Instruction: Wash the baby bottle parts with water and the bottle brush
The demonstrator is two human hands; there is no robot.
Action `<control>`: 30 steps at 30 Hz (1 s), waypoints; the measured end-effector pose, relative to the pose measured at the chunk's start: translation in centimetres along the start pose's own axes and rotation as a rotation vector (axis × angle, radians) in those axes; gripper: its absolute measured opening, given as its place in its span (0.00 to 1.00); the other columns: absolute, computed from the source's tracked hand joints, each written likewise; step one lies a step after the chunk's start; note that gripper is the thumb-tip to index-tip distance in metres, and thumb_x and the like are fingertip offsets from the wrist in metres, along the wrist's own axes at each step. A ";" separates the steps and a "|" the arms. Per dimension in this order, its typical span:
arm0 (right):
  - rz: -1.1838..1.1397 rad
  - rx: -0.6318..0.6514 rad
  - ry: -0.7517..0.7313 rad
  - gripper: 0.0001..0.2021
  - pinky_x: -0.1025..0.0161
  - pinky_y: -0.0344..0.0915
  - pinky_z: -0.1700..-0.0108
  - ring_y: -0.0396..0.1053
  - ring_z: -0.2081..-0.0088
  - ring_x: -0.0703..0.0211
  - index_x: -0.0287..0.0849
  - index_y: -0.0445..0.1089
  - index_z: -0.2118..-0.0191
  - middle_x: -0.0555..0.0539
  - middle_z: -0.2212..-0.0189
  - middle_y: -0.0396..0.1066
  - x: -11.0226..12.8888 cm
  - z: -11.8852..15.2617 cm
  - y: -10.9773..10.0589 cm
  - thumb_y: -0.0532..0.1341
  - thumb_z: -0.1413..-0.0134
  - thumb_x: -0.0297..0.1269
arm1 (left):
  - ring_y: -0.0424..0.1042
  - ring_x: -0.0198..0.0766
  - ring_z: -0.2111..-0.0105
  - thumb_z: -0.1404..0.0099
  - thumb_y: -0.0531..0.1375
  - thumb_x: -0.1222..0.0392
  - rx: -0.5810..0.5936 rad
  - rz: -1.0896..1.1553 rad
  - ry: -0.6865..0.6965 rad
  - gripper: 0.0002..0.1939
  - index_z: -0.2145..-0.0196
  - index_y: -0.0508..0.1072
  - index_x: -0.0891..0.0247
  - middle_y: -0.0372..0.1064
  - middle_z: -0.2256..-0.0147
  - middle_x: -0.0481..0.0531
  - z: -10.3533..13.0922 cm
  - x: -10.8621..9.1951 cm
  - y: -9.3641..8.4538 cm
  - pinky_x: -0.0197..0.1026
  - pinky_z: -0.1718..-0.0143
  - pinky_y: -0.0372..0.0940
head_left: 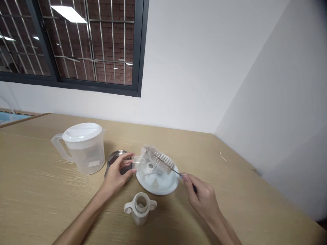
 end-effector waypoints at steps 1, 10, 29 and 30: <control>-0.013 0.017 -0.008 0.10 0.69 0.59 0.72 0.67 0.77 0.66 0.38 0.73 0.60 0.51 0.75 0.72 0.1 0.0 0.1 0.54 0.32 0.31 | 0.73 0.47 0.49 0.40 0.67 0.56 -0.002 0.003 0.000 0.27 0.45 0.67 0.57 0.68 0.43 0.58 0.0 0.0 0.0 0.54 0.43 0.68; 0.048 -0.030 0.032 0.11 0.69 0.59 0.73 0.67 0.79 0.67 0.38 0.74 0.62 0.51 0.77 0.71 -0.2 0.0 -0.1 0.55 0.32 0.33 | 0.73 0.48 0.47 0.42 0.69 0.57 -0.027 0.051 0.033 0.22 0.50 0.72 0.59 0.69 0.45 0.57 0.0 0.3 -0.1 0.52 0.41 0.67; 0.011 0.005 -0.031 0.09 0.68 0.62 0.72 0.70 0.77 0.65 0.38 0.73 0.60 0.49 0.74 0.74 0.4 -0.1 0.2 0.55 0.33 0.31 | 0.78 0.44 0.57 0.44 0.71 0.55 -0.020 0.355 -0.101 0.30 0.47 0.67 0.62 0.64 0.41 0.62 -0.2 -0.5 -0.2 0.45 0.52 0.71; 0.021 -0.009 -0.024 0.09 0.68 0.63 0.72 0.71 0.76 0.64 0.38 0.74 0.60 0.49 0.73 0.75 0.4 -0.1 0.1 0.55 0.33 0.31 | 0.78 0.44 0.56 0.44 0.71 0.55 -0.016 0.357 -0.113 0.31 0.46 0.67 0.62 0.64 0.41 0.62 -0.2 -0.5 -0.1 0.44 0.52 0.71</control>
Point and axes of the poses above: each hand's wrist, its own z-axis away from the middle knuckle, its own y-axis out of the palm, x = y × z, the point moved 4 cm from there along -z, towards the middle knuckle
